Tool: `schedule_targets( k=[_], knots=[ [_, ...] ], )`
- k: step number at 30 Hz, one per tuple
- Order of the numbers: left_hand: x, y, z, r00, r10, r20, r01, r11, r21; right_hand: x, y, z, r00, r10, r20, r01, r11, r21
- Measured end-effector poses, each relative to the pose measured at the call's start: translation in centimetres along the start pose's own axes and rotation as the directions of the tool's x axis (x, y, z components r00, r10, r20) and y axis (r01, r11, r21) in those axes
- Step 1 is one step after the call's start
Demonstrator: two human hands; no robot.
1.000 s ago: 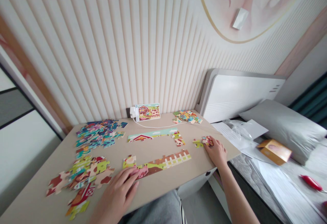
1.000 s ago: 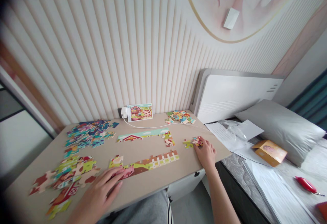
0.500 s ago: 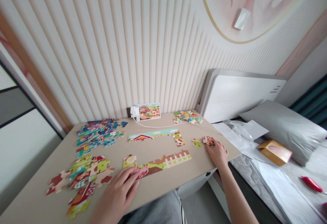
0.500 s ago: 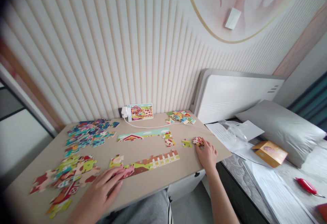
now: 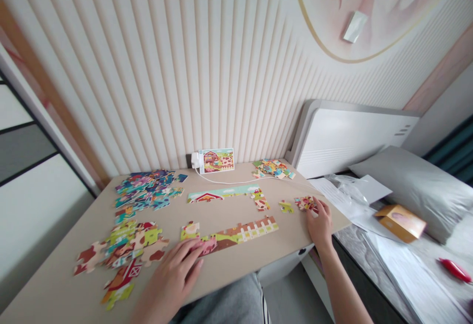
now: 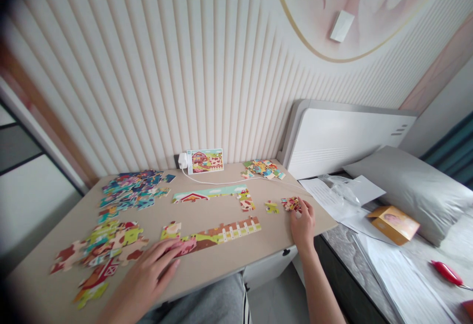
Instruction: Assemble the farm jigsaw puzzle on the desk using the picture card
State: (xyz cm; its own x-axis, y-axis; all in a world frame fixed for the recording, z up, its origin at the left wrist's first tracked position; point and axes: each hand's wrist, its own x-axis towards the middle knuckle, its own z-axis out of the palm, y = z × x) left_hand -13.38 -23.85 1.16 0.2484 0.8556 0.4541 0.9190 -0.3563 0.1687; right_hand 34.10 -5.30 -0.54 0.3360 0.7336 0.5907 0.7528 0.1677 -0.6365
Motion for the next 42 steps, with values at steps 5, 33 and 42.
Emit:
schedule_targets(
  k=[5, 33, 42],
  knots=[
    [0.0, 0.1, -0.2, 1.0, 0.0, 0.015, 0.0, 1.0, 0.005, -0.2, -0.6, -0.4, 0.987, 0.088, -0.135, -0.076, 0.993, 0.092],
    [0.5, 0.9, -1.1, 0.999, -0.035, 0.023, 0.036, 0.998, -0.05, -2.2, -7.8, 2.4, 0.93, 0.315, 0.189, -0.362, 0.695, 0.621],
    [0.9, 1.7, -2.2, 0.997, -0.058, 0.052, 0.063, 0.993, -0.101, -3.3, -9.5, 4.1, 0.96, 0.182, 0.213, -0.239, 0.929, 0.283]
  ],
)
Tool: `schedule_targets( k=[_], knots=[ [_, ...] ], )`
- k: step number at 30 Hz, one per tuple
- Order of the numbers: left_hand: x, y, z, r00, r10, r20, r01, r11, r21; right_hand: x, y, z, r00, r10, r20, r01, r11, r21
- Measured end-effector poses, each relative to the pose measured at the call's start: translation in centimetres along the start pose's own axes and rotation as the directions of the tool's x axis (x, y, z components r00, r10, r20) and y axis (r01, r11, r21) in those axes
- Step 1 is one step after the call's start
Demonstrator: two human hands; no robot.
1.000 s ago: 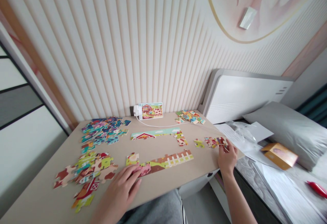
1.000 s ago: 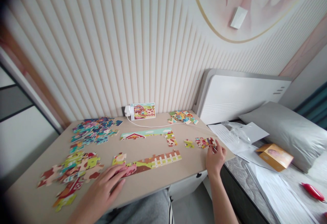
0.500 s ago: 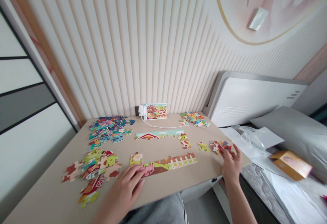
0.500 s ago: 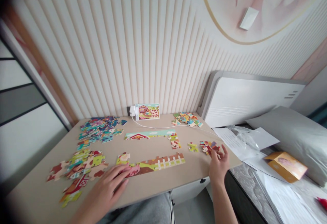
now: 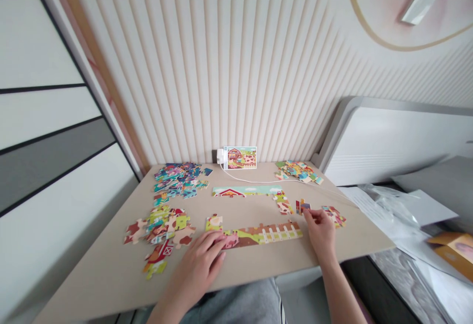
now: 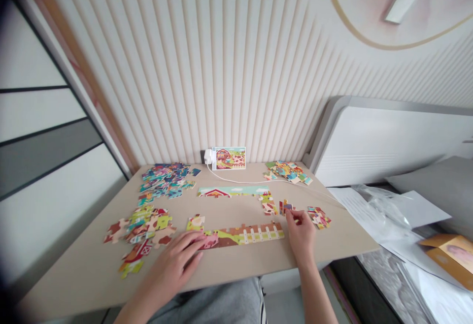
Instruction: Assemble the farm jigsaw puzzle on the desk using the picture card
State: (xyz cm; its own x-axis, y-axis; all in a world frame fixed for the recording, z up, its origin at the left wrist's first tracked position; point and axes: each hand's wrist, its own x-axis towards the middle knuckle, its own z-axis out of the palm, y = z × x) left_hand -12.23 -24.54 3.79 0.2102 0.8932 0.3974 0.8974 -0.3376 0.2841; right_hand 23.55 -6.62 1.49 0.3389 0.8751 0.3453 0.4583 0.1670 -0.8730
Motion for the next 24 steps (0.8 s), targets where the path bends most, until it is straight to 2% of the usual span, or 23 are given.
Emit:
schedule_targets(
  k=[2, 5, 7, 10, 12, 14, 19, 22, 24],
  knots=[
    [0.0, 0.1, -0.1, 1.0, -0.007, 0.005, 0.007, 1.0, 0.001, -0.1, 0.1, -0.4, 0.999, 0.021, 0.05, -0.021, 1.0, 0.011],
    [0.0, 0.3, -0.2, 1.0, -0.008, -0.017, 0.008, 1.0, -0.003, -0.3, -0.4, -0.3, 0.995, 0.06, 0.084, -0.075, 0.979, 0.19],
    [0.0, 0.3, -0.2, 0.999, 0.002, -0.043, -0.003, 1.0, -0.013, -0.8, -1.3, 0.6, 0.987, 0.079, 0.138, -0.117, 0.948, 0.296],
    [0.0, 0.4, -0.3, 0.999, 0.008, -0.052, -0.009, 1.0, -0.021, -2.4, -3.4, 3.3, 0.951, 0.042, 0.305, -0.148, 0.931, 0.334],
    [0.1, 0.4, -0.4, 0.999, -0.002, -0.037, 0.001, 1.0, -0.023, -3.6, -5.3, 5.9, 0.897, -0.027, 0.44, -0.141, 0.928, 0.346],
    [0.1, 0.5, -0.4, 1.0, -0.016, -0.018, 0.015, 1.0, -0.025, -4.6, -7.2, 8.7, 0.816, -0.116, 0.566, -0.127, 0.919, 0.372],
    [0.3, 0.7, -0.3, 0.999, -0.02, -0.028, 0.019, 0.999, -0.027, -4.5, -11.5, 15.1, 0.661, -0.256, 0.705, -0.028, 0.931, 0.364],
    [0.4, 0.8, -0.1, 0.999, -0.012, -0.039, 0.011, 1.0, -0.023, -3.9, -12.8, 18.2, 0.554, -0.259, 0.791, 0.069, 0.961, 0.267],
    [0.3, 1.0, -0.1, 1.0, -0.013, -0.023, 0.013, 1.0, -0.02, -3.9, -13.2, 19.8, 0.524, -0.24, 0.817, 0.118, 0.971, 0.21]
  ],
)
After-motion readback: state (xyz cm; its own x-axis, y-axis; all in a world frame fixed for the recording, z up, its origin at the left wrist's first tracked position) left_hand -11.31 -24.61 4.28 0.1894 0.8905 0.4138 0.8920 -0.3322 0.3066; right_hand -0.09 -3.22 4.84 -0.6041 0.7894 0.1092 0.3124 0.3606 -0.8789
